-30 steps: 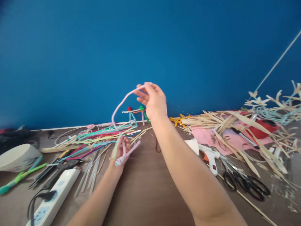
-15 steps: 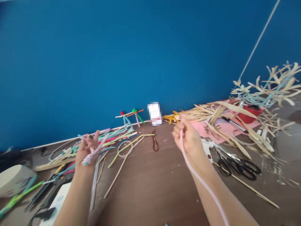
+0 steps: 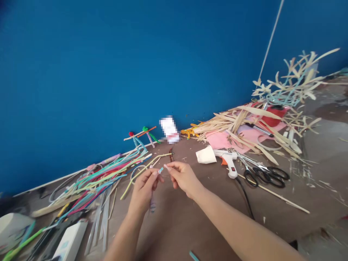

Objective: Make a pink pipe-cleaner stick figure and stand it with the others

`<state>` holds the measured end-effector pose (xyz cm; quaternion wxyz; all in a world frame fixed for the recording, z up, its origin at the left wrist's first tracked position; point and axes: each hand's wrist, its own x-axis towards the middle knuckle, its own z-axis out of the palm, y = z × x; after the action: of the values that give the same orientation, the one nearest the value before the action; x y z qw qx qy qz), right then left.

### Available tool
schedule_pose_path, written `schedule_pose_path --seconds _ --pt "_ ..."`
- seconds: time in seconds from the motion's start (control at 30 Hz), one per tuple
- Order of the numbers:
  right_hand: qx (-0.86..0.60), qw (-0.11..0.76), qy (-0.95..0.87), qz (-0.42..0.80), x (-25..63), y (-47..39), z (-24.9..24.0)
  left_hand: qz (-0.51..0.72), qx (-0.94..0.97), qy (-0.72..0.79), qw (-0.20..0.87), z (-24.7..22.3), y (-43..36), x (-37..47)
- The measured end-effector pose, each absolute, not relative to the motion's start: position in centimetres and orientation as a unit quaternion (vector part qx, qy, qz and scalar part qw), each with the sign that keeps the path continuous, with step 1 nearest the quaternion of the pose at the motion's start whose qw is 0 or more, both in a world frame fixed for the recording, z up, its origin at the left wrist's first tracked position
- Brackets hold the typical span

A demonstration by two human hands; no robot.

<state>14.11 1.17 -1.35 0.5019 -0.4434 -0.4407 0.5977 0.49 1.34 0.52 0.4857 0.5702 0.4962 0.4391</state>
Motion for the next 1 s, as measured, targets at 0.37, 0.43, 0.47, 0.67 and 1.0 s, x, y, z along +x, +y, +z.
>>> schedule_pose_path --seconds 0.37,0.43,0.47,0.67,1.0 --pt "-0.471 0.479 -0.489 0.557 14.0 0.9 -3.2 0.438 0.517 0.469 0.566 -2.6 1.8 0.9" --pt "-0.464 0.481 -0.509 0.543 13.9 0.8 -3.4 0.433 0.514 0.466 0.576 -2.7 1.8 0.7" --pt "-0.459 0.484 -0.516 0.537 13.9 0.8 -3.5 0.431 0.516 0.466 0.575 -2.8 1.8 0.6" --pt "-0.428 0.519 -0.548 0.497 13.9 0.5 -3.7 0.454 0.538 0.477 0.526 -3.0 1.5 0.7" --pt "-0.424 0.528 -0.572 0.462 14.1 0.1 -3.9 0.458 0.522 0.477 0.538 -2.8 1.3 0.9"
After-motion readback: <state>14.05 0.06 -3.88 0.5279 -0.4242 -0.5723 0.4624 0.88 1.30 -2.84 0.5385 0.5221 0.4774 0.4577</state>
